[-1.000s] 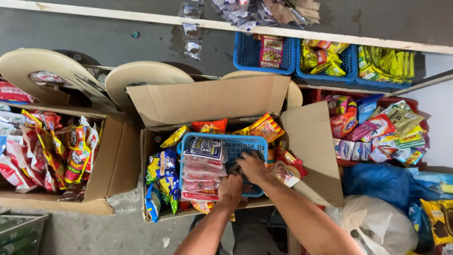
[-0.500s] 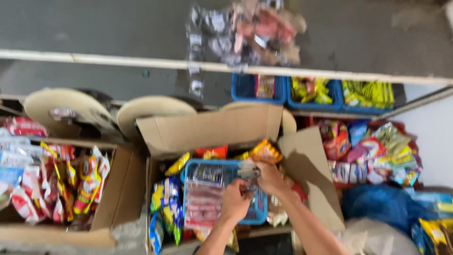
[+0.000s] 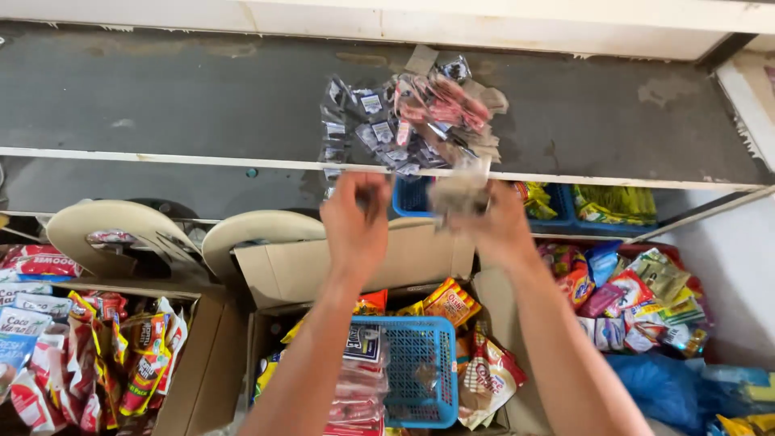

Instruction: Sorting and arranging various snack packets from a box into a blue basket and onto a retail shelf.

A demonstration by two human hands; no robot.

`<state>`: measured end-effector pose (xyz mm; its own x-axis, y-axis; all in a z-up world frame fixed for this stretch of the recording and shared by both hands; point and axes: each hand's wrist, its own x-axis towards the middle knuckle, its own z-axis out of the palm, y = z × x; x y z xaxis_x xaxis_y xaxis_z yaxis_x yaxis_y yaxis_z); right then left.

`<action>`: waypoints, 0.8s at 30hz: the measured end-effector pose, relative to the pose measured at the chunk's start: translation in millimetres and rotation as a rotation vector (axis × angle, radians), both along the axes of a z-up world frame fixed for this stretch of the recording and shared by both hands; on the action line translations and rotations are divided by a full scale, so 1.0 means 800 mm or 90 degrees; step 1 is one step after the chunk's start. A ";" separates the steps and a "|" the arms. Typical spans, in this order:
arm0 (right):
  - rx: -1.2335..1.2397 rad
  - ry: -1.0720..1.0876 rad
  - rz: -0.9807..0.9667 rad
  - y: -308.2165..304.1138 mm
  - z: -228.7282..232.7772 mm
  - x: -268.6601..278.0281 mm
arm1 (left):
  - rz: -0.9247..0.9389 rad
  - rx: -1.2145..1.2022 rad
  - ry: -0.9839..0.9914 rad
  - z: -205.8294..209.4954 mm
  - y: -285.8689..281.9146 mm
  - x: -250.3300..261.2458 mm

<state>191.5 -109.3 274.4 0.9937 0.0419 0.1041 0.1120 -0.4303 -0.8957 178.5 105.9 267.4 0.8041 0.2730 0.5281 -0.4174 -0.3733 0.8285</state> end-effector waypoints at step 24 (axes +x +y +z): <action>-0.503 -0.031 0.008 0.072 0.005 0.158 | 0.116 0.196 -0.136 -0.069 0.034 0.103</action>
